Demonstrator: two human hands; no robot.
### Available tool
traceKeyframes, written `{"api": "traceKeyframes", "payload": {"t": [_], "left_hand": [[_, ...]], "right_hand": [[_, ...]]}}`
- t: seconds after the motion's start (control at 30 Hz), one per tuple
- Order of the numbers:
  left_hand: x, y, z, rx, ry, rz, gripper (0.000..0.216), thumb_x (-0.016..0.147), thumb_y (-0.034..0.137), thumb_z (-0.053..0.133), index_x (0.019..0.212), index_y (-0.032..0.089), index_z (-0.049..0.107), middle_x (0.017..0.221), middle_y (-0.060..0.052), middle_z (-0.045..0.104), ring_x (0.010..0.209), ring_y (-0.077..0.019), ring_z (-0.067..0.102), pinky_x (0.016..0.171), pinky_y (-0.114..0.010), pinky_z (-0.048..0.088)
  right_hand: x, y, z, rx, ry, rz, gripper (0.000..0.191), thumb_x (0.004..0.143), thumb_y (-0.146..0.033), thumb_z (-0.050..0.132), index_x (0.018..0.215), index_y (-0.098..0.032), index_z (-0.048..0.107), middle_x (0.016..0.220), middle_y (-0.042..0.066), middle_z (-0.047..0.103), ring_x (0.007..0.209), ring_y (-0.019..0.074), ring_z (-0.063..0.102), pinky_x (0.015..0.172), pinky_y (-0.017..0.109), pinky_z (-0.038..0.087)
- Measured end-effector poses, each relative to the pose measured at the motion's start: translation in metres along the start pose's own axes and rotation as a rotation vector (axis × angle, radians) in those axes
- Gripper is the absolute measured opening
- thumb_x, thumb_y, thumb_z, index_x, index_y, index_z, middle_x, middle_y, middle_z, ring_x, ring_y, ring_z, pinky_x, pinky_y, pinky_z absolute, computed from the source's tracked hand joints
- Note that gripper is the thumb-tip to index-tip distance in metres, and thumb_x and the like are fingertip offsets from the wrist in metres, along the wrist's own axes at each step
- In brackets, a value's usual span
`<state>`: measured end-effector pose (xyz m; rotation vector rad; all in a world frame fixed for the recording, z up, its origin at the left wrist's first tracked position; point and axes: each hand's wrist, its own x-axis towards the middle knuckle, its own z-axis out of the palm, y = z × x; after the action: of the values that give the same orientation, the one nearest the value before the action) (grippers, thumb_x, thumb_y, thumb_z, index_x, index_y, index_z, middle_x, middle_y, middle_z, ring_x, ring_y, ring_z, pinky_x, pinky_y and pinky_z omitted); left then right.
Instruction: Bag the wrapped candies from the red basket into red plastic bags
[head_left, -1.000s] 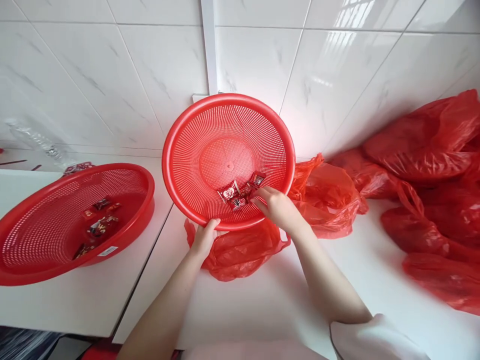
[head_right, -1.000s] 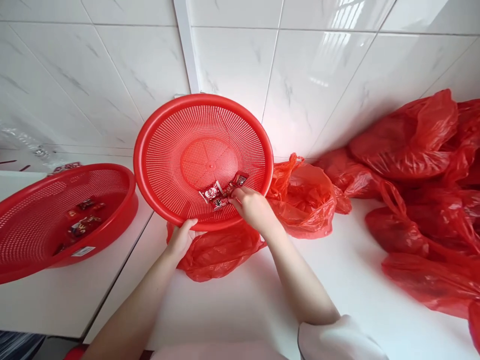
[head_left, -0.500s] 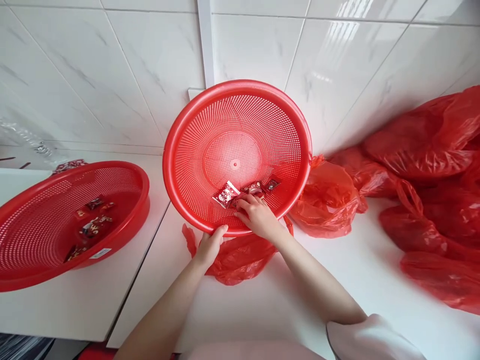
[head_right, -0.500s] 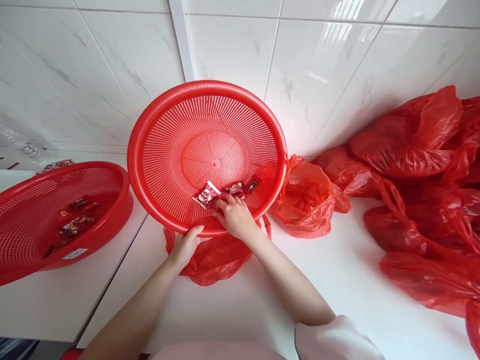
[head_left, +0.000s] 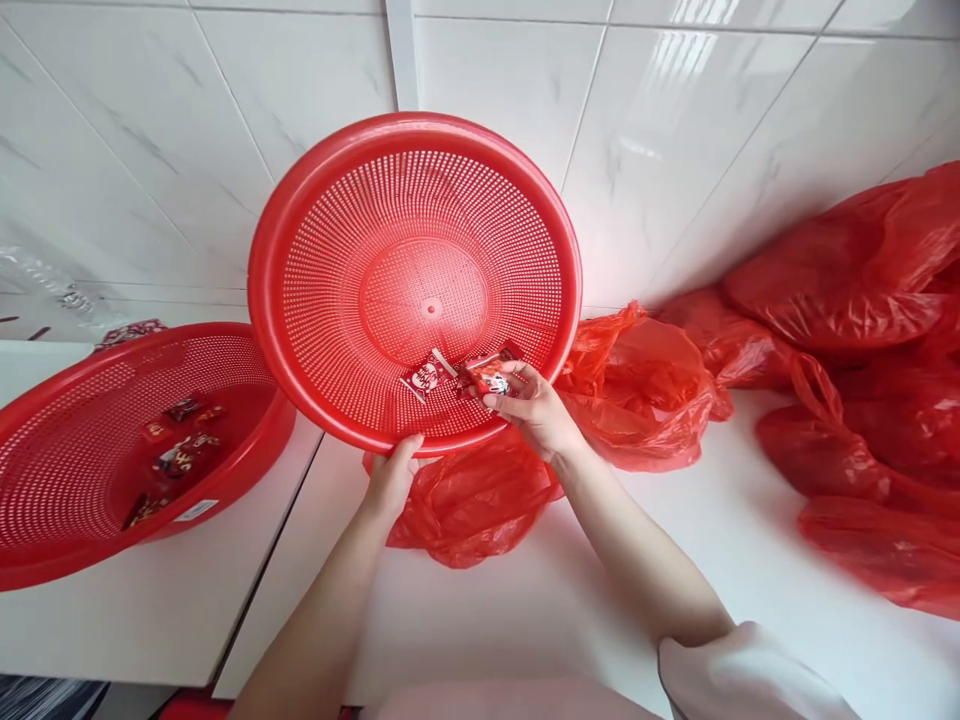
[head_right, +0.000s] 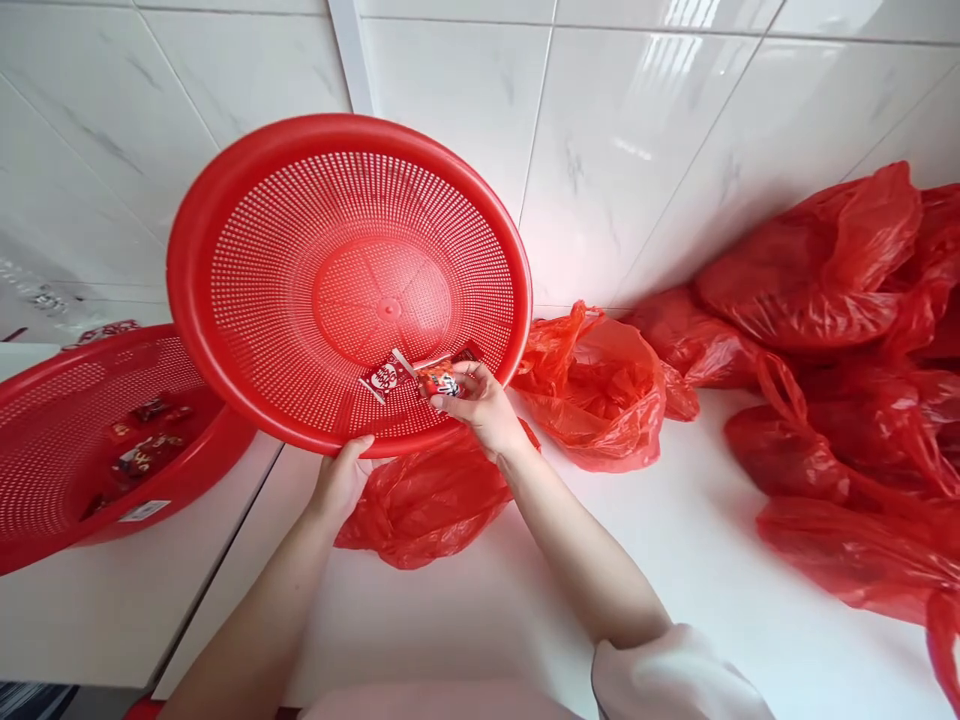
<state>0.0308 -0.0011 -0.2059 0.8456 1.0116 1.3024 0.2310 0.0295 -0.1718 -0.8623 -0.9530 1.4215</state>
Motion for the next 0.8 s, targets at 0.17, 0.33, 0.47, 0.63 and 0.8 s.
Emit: {"api": "traceKeyframes", "payload": {"t": [0.17,0.33,0.47,0.63,0.8], "left_hand": [[0.001,0.003,0.004,-0.013,0.031,0.009,0.053,0.073,0.026,0.063,0.125,0.024,0.053,0.119,-0.006,0.064,0.102,-0.0255,0.066,0.08,-0.04,0.058],[0.004,0.002,0.003,-0.067,0.068,0.003,0.056,0.07,0.023,0.066,0.124,0.025,0.054,0.118,-0.005,0.063,0.104,-0.0255,0.065,0.079,-0.038,0.059],[0.005,0.004,0.003,-0.065,0.083,0.012,0.052,0.07,0.023,0.067,0.12,0.023,0.057,0.112,-0.005,0.064,0.104,-0.026,0.064,0.08,-0.039,0.059],[0.006,0.005,0.003,-0.06,0.096,0.028,0.051,0.07,0.023,0.066,0.12,0.022,0.057,0.11,-0.004,0.066,0.101,-0.025,0.065,0.085,-0.043,0.058],[0.007,0.001,-0.001,-0.074,0.054,0.024,0.051,0.072,0.024,0.067,0.122,0.021,0.057,0.109,-0.005,0.067,0.1,-0.0258,0.066,0.086,-0.044,0.057]], "right_hand": [[0.001,0.001,0.001,0.089,-0.013,0.078,0.058,0.067,-0.033,0.082,0.118,-0.022,0.058,0.112,0.005,0.068,0.092,0.0148,0.068,0.08,0.027,0.055],[0.002,0.0,-0.001,0.104,-0.017,0.069,0.055,0.064,-0.027,0.085,0.114,-0.02,0.064,0.098,0.002,0.074,0.084,0.0124,0.07,0.08,0.025,0.055],[0.002,-0.003,-0.002,0.058,-0.02,-0.002,0.056,0.061,-0.024,0.087,0.113,-0.019,0.066,0.094,0.001,0.075,0.082,0.0131,0.07,0.084,0.028,0.056],[-0.001,-0.013,-0.01,-0.132,-0.167,-0.113,0.038,0.072,-0.029,0.08,0.107,-0.02,0.069,0.1,0.003,0.074,0.087,0.0139,0.07,0.087,0.03,0.055],[-0.008,-0.025,-0.02,-0.61,-0.605,0.021,0.033,0.081,-0.033,0.07,0.112,-0.019,0.069,0.105,0.005,0.073,0.092,0.0176,0.069,0.082,0.032,0.056]]}}
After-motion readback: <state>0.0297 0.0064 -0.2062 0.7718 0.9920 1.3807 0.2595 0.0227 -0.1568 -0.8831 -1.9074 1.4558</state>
